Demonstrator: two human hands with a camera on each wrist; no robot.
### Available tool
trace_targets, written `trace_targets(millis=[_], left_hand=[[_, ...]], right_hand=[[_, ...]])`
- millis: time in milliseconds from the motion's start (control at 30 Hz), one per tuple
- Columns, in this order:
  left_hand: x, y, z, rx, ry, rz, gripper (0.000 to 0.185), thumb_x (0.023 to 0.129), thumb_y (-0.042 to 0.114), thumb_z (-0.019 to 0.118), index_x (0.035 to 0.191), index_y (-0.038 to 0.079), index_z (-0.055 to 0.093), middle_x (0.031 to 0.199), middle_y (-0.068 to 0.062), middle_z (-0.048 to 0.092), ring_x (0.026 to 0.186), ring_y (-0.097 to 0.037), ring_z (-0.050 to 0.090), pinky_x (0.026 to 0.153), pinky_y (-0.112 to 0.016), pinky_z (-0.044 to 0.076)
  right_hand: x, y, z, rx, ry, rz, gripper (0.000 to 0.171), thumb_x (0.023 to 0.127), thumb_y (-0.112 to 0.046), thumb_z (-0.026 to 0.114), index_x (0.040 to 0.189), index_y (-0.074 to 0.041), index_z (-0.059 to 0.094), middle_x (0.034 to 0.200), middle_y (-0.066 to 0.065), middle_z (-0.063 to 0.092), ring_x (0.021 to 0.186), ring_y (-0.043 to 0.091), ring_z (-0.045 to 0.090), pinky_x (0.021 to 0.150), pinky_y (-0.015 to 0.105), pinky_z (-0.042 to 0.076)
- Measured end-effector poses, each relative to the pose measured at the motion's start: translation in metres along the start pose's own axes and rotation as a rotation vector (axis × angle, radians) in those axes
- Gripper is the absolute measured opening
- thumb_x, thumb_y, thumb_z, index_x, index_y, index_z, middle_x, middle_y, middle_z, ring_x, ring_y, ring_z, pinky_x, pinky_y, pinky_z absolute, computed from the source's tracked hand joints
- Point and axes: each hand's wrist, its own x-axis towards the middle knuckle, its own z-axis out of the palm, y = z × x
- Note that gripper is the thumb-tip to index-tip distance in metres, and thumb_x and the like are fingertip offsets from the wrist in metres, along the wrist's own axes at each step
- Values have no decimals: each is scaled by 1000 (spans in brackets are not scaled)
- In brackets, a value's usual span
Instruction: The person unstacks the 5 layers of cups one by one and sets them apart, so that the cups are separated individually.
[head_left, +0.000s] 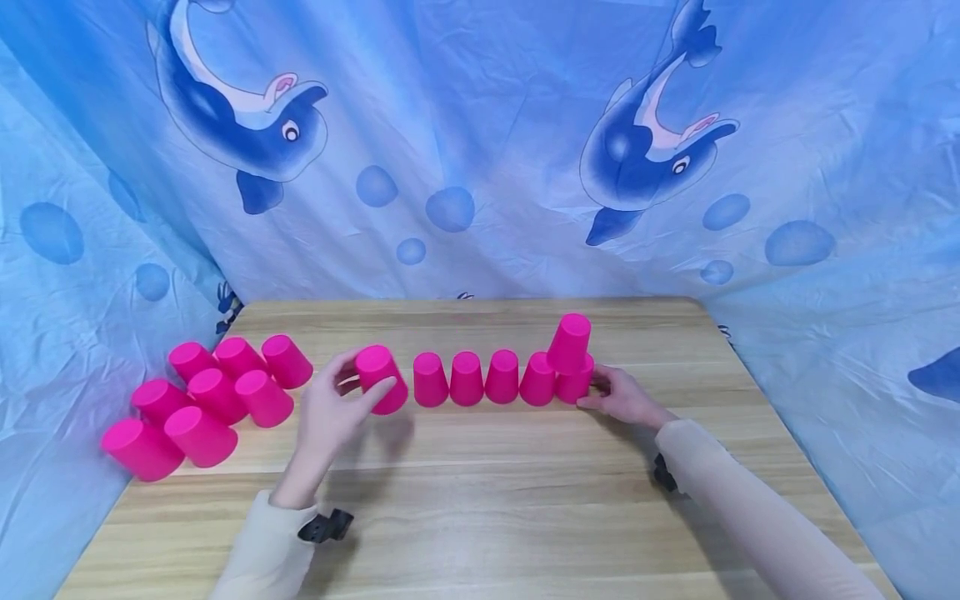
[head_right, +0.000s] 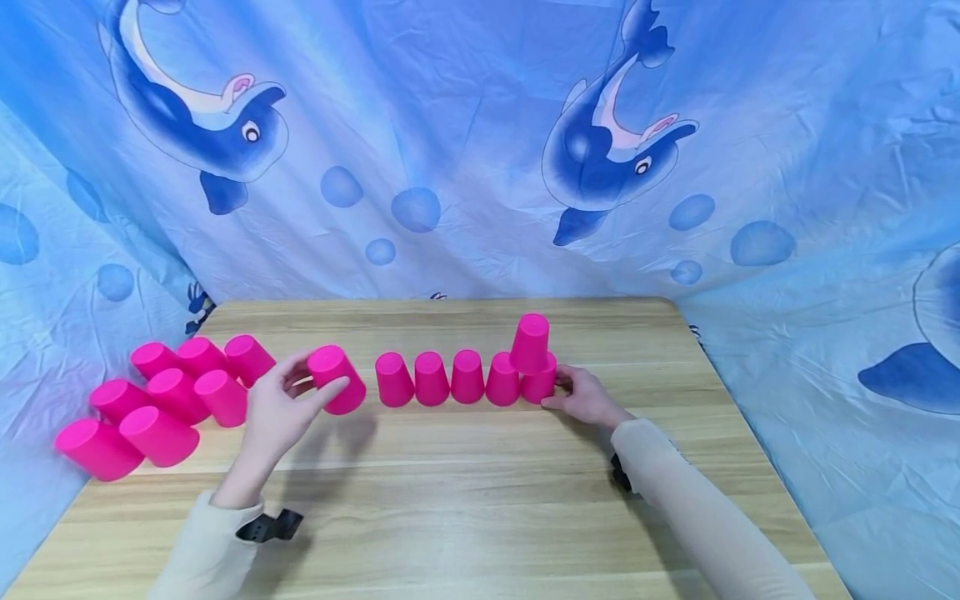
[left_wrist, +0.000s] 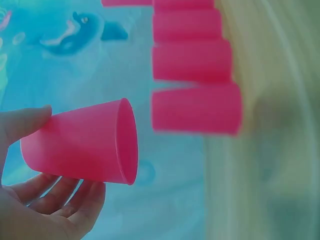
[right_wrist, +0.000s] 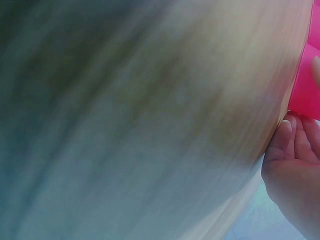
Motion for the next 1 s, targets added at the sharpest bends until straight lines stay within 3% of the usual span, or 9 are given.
trace_targets(millis=[167, 500, 767, 867, 1000], left_hand=[[-12, -23, -29, 125, 17, -85, 63, 77, 34, 80, 128, 7, 56, 114, -11, 63, 101, -26, 61, 86, -41, 51], [-27, -51, -69, 290, 67, -236, 68, 78, 39, 78, 132, 6, 53, 121, -17, 60, 106, -33, 59, 78, -21, 50], [-33, -63, -92, 319, 111, -331, 67, 80, 34, 78, 132, 1, 50, 122, -24, 58, 105, -38, 59, 67, -6, 42], [-35, -67, -98, 324, 117, -362, 68, 81, 32, 76, 133, -1, 48, 123, -25, 56, 106, -40, 57, 67, -10, 44], [-37, -72, -104, 354, 126, -389, 69, 82, 32, 76, 135, -2, 47, 124, -26, 56, 108, -43, 56, 79, -34, 53]], right_hand=[[-1, 0, 0, -9, 3, -1, 60, 82, -19, 78, 134, -5, 51, 128, 11, 56, 115, 31, 52, 97, 49, 42], [-1, 2, 0, 3, -7, 16, 62, 81, -21, 78, 136, -8, 51, 129, 9, 56, 114, 29, 53, 96, 48, 43], [0, 1, 1, 10, -5, 17, 63, 81, -22, 78, 136, -10, 51, 130, 8, 55, 116, 29, 52, 97, 48, 42], [0, 1, 1, 8, -5, 4, 63, 81, -22, 78, 136, -9, 50, 130, 9, 55, 117, 30, 51, 98, 49, 42], [0, 1, 0, 6, -6, 4, 63, 81, -22, 78, 137, -10, 50, 131, 9, 54, 118, 31, 50, 98, 50, 41]])
